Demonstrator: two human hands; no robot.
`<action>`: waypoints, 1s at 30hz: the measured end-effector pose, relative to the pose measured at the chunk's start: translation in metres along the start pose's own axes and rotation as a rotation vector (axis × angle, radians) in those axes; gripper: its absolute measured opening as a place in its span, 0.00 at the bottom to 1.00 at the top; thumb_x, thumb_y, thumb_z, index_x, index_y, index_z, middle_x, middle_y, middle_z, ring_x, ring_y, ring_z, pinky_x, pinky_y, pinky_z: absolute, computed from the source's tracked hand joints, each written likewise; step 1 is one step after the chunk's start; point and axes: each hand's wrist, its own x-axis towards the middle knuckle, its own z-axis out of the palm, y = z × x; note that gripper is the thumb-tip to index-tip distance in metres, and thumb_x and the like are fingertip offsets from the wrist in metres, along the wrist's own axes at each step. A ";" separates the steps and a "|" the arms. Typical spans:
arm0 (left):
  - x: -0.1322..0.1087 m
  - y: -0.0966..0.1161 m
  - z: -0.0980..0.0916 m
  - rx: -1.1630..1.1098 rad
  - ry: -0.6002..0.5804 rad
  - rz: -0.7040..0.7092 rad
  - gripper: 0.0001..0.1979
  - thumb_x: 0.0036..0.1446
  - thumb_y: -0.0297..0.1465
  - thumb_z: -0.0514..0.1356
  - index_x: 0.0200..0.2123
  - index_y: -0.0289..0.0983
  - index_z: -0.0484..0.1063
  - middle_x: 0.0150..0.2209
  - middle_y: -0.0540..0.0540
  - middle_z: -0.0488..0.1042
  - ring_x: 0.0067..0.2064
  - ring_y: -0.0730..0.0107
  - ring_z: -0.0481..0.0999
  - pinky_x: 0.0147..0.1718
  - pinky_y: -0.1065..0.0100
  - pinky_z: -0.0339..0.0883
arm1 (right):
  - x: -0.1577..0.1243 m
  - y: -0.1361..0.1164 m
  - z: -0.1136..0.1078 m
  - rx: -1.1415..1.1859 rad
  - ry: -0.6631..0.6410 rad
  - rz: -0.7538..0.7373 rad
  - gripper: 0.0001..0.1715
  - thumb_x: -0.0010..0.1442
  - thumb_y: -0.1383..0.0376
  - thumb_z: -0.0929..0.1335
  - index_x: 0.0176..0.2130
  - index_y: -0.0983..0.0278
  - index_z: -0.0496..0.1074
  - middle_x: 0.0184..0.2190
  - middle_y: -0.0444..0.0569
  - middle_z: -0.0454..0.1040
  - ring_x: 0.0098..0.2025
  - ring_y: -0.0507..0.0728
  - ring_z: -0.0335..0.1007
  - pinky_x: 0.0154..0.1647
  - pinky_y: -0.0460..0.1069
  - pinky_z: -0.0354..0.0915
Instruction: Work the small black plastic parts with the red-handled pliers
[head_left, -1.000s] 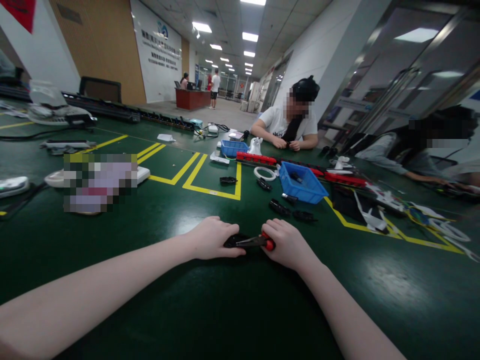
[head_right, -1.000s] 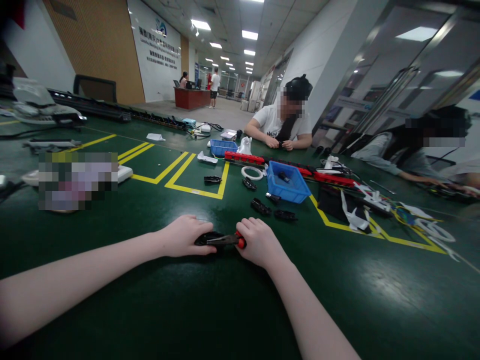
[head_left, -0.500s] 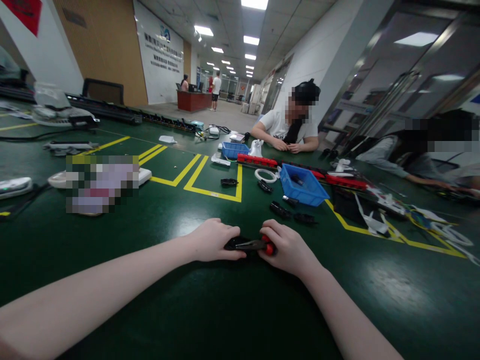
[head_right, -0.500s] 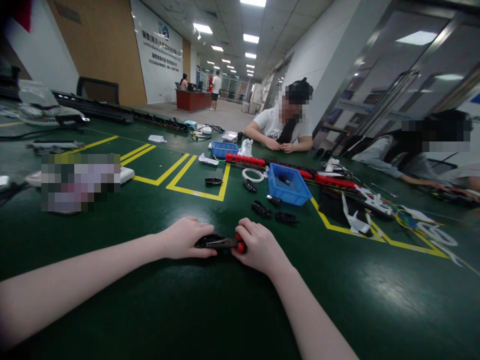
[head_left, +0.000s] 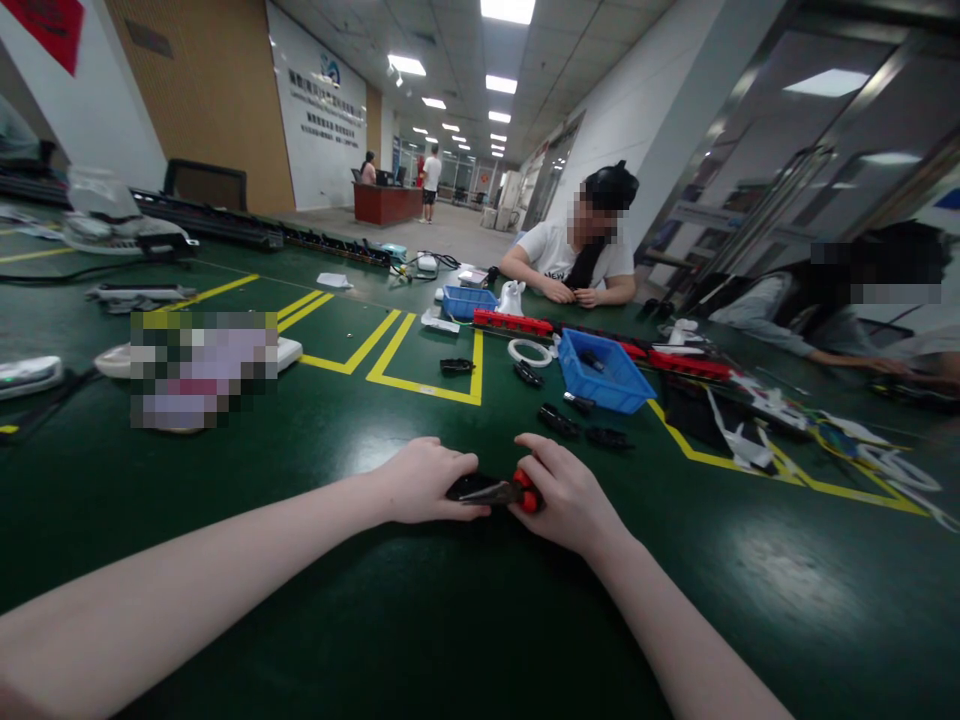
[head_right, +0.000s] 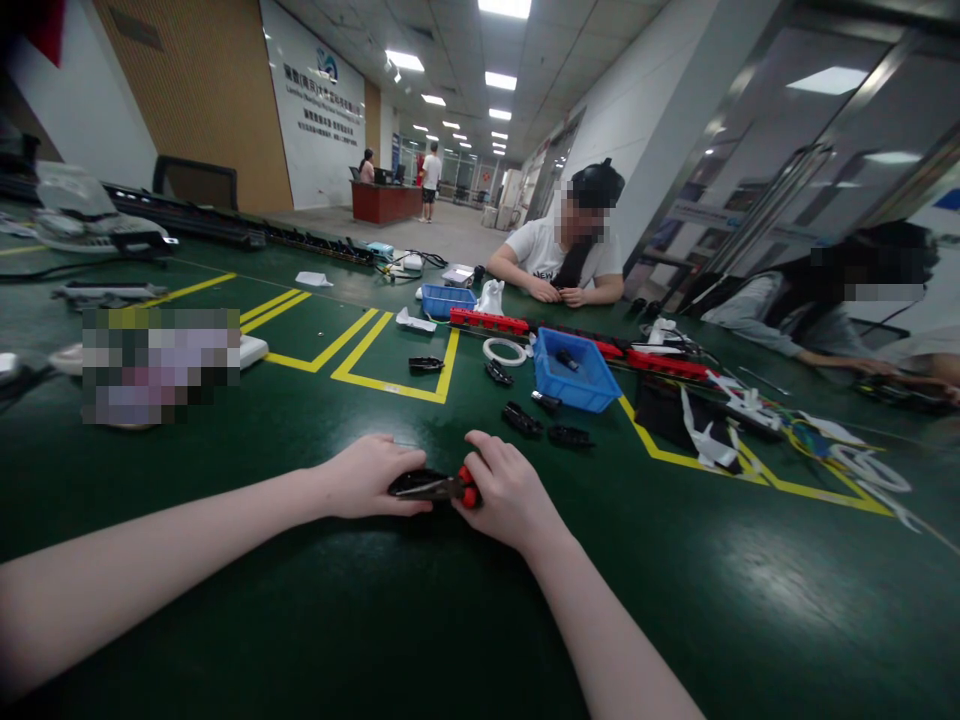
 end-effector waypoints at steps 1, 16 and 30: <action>0.000 0.000 0.000 -0.003 0.000 0.000 0.22 0.59 0.53 0.55 0.33 0.38 0.68 0.27 0.49 0.73 0.28 0.64 0.74 0.30 0.67 0.62 | 0.000 0.002 0.000 0.007 -0.003 0.017 0.07 0.54 0.65 0.68 0.36 0.66 0.70 0.49 0.63 0.71 0.47 0.64 0.71 0.45 0.57 0.71; -0.004 -0.001 0.005 0.033 0.102 -0.002 0.23 0.63 0.51 0.53 0.48 0.39 0.70 0.48 0.43 0.69 0.46 0.60 0.71 0.44 0.60 0.65 | -0.003 0.020 0.006 0.085 0.034 0.350 0.13 0.59 0.55 0.68 0.36 0.62 0.69 0.39 0.51 0.72 0.39 0.58 0.72 0.38 0.51 0.69; -0.006 -0.004 0.003 -0.071 0.044 -0.062 0.25 0.59 0.53 0.57 0.53 0.45 0.70 0.53 0.46 0.68 0.52 0.58 0.68 0.48 0.58 0.63 | -0.006 0.025 0.014 0.008 -0.070 0.410 0.22 0.57 0.47 0.70 0.36 0.64 0.71 0.36 0.52 0.73 0.38 0.60 0.69 0.34 0.53 0.65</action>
